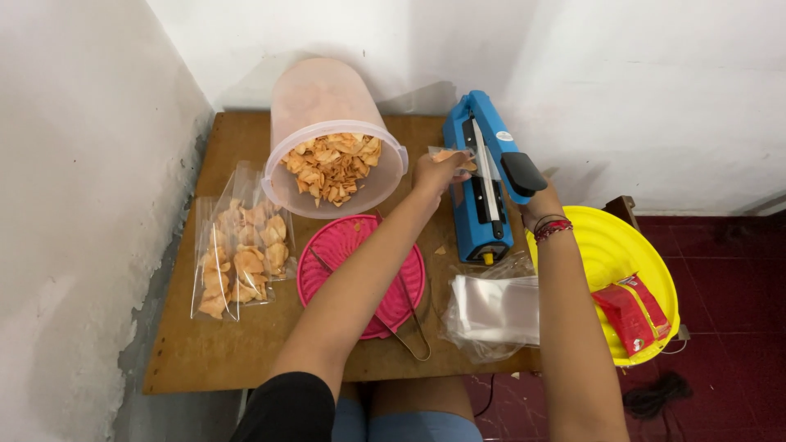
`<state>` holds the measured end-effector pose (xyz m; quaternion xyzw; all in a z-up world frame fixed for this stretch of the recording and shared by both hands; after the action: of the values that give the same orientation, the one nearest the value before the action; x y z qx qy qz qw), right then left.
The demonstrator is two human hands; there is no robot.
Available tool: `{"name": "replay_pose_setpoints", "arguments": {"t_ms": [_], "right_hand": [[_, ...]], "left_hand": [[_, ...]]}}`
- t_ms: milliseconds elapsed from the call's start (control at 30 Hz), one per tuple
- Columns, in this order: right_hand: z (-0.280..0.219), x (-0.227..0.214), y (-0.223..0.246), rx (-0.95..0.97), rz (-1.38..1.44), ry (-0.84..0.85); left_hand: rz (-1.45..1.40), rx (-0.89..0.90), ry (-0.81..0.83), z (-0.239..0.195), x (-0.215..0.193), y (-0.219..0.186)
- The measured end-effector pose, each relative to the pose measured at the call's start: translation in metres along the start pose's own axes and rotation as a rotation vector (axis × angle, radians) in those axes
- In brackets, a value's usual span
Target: Manually filling small plastic bags with snack chips and sealing them using a heat sealer
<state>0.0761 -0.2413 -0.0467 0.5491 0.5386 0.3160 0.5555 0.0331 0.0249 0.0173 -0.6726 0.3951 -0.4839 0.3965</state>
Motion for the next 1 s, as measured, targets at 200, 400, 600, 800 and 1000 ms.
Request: {"name": "replay_pose_setpoints", "arguments": {"t_ms": [200,400,600,800,1000], "right_hand": [[-0.019,0.007,0.022,-0.011,0.034,0.027],[-0.043,0.013,0.045,-0.028,0.064,0.054],[-0.09,0.008,0.051,-0.046,0.097,0.079],[-0.144,-0.009,0.047,-0.142,-0.035,0.044],[-0.23,-0.013,0.041,-0.288,0.048,0.004]], "left_hand": [[-0.027,0.01,-0.005,0.011,-0.001,0.006],[-0.101,0.036,-0.043,0.009,0.0,-0.003],[-0.051,0.057,-0.013,-0.02,-0.008,-0.008],[-0.198,0.03,-0.004,-0.08,-0.023,0.007],[-0.096,0.134,0.041,-0.145,-0.056,0.019]]}}
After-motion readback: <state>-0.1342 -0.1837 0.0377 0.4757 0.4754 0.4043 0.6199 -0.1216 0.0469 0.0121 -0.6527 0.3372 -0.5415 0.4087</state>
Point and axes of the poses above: each hand's wrist, its own z-axis towards the middle knuckle, its own x-axis out of the palm, y = z × x, the point moved 6 cm from there along z, towards the middle knuckle, and after that the axes turned 7 degrees about x, right-handed, at the moved point
